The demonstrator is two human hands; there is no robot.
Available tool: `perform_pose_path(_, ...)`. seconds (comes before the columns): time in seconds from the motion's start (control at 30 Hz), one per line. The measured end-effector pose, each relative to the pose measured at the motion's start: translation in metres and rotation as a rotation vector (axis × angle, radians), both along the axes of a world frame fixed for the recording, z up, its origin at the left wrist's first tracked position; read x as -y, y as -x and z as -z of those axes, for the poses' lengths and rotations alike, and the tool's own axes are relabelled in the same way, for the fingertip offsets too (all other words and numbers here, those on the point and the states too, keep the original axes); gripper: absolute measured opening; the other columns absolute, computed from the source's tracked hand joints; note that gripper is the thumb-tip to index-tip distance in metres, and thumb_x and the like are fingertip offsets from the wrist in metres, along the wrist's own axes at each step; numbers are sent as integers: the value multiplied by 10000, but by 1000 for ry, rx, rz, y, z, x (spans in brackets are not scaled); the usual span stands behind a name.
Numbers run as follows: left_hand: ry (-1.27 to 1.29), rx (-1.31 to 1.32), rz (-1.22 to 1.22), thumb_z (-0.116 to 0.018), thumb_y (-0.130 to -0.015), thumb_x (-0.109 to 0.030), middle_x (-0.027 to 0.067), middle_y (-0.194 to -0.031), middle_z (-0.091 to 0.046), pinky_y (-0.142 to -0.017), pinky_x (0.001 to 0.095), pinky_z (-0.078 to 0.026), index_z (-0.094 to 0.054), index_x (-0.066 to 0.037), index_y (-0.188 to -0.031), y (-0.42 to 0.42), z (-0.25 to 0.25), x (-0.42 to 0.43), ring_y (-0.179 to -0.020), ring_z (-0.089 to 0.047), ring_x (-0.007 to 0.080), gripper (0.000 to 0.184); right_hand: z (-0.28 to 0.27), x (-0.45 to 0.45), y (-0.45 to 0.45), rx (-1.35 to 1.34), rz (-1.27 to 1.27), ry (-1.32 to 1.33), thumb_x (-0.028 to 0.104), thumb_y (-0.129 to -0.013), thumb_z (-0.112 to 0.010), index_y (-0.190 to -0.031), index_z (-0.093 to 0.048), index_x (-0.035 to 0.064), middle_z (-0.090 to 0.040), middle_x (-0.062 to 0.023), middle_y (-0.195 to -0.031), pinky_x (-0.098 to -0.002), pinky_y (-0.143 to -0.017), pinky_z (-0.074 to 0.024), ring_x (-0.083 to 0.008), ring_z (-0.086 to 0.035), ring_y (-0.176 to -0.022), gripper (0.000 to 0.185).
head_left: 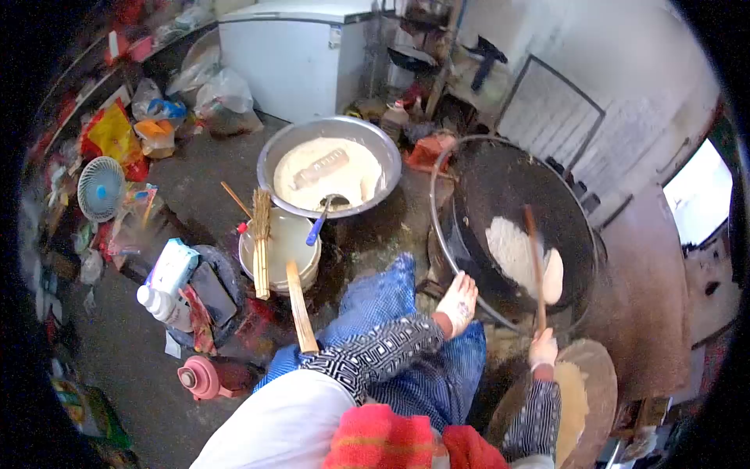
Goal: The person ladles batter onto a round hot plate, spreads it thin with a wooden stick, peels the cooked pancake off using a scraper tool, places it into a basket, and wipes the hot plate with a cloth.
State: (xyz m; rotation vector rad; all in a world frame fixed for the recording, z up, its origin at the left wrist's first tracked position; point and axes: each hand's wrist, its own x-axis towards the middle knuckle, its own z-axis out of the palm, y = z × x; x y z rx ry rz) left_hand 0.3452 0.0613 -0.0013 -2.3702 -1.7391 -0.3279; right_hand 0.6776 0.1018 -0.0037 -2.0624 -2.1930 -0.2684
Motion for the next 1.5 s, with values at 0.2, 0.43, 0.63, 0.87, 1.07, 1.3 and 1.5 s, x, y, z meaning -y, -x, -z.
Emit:
perform_pose_path(0.2, 18, -66, 4, -379, -918, -123, 220, -1308, -528, -1164, 564, -166, -519, 48, -1243, 22, -2, -13, -1290, -438, 363, 393, -23, -23, 15, -202, 175, 74, 354, -959, -474, -981, -539, 22, -645, -283, -827, -573, -722, -481, -494, -614, -825, 339)
perform_pose_path(0.43, 92, -194, -51, -353, -940, -211, 199, -1422, -472, -1164, 596, -71, -470, 38, -1348, 42, 3, -33, -1362, -385, 361, 492, -36, -19, 30, -139, 301, 86, 344, -965, -483, -1008, -536, 26, -654, -270, -857, -536, -754, -504, -452, -638, -835, 325)
perform_pose_path(0.63, 143, -172, -115, -466, -912, -316, 182, -1445, -449, -1160, 606, -60, -477, 21, -1351, 58, -6, -43, -1388, -356, 323, 554, -18, 7, 21, -104, 199, 95, 302, -960, -491, -963, -533, 46, -643, -277, -799, -547, -694, -496, -470, -631, -771, 260)
perform_pose_path(0.87, 180, -131, -202, -436, -928, -262, 168, -1451, -449, -1160, 604, -59, -492, -6, -1342, 75, -11, -58, -1381, -372, 314, 489, -25, -1, 17, -95, 241, 155, 306, -953, -501, -1001, -526, 26, -645, -291, -833, -555, -727, -491, -469, -630, -813, 286)
perform_pose_path(1.07, 152, -227, -297, -537, -933, -419, 137, -1139, -621, -1090, 560, -254, -653, -47, -1102, 76, -43, -54, -1158, -530, 284, 425, -46, 7, 38, -177, 162, 100, 353, -973, -478, -1061, -482, 42, -649, -281, -834, -564, -740, -489, -469, -622, -830, 324)
perform_pose_path(1.3, 161, -91, 18, -356, -935, -113, 208, -1434, -453, -1163, 625, -116, -447, 61, -1353, 8, -19, -4, -1376, -371, 353, 462, -16, -10, -2, -46, 148, -5, 262, -964, -516, -1003, -513, 42, -636, -266, -796, -527, -622, -490, -435, -633, -745, 224)
perform_pose_path(1.5, 152, -145, -26, -369, -935, -131, 203, -1408, -479, -1160, 618, -117, -488, 28, -1332, 20, -14, -18, -1355, -395, 354, 444, 1, -3, -7, -46, 162, 25, 302, -963, -499, -1019, -520, 12, -649, -281, -819, -563, -657, -498, -452, -634, -739, 296)
